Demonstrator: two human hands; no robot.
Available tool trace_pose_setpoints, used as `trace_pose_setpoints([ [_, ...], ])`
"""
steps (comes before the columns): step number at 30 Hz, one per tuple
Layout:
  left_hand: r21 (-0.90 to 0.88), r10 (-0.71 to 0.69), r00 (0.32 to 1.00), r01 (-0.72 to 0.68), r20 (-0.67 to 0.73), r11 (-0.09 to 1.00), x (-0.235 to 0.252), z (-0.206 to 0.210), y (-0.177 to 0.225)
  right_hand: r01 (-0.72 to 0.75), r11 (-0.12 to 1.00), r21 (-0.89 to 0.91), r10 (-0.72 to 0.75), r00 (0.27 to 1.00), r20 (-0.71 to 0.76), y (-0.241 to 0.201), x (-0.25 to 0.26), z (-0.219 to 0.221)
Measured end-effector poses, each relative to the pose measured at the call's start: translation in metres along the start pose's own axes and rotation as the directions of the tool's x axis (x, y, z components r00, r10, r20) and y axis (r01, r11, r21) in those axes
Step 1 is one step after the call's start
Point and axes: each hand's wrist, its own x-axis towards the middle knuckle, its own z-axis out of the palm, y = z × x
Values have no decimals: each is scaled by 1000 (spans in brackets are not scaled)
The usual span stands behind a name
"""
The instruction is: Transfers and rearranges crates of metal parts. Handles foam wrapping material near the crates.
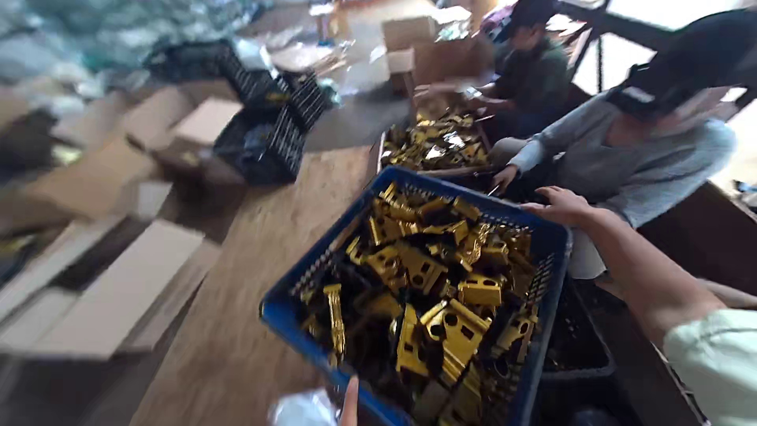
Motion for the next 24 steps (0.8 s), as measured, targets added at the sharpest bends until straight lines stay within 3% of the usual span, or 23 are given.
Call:
trace_pose_setpoints([
  [2,107,-15,1000,15,2,994,-37,13,8,-69,997,-16,70,991,115,3,19,24],
  [5,301,-158,986,136,48,944,-40,26,6,-56,991,-121,69,992,102,-8,1,28],
  [7,236,-329,944,313,29,920,-14,24,5,-22,988,-153,38,994,104,-12,-16,22],
  [10,159,-402,916,395,10,905,27,6,4,-44,990,-132,62,990,130,-8,-66,32],
  [16,172,-383,906,354,180,919,87,-17,7,-178,984,-30,179,982,54,5,-192,78],
  [19,205,-303,903,248,305,947,112,-27,0,-248,969,16,247,968,43,1,-251,104],
  [24,255,-266,844,160,466,954,131,-34,-5,-331,941,70,331,944,21,-4,-319,128],
])
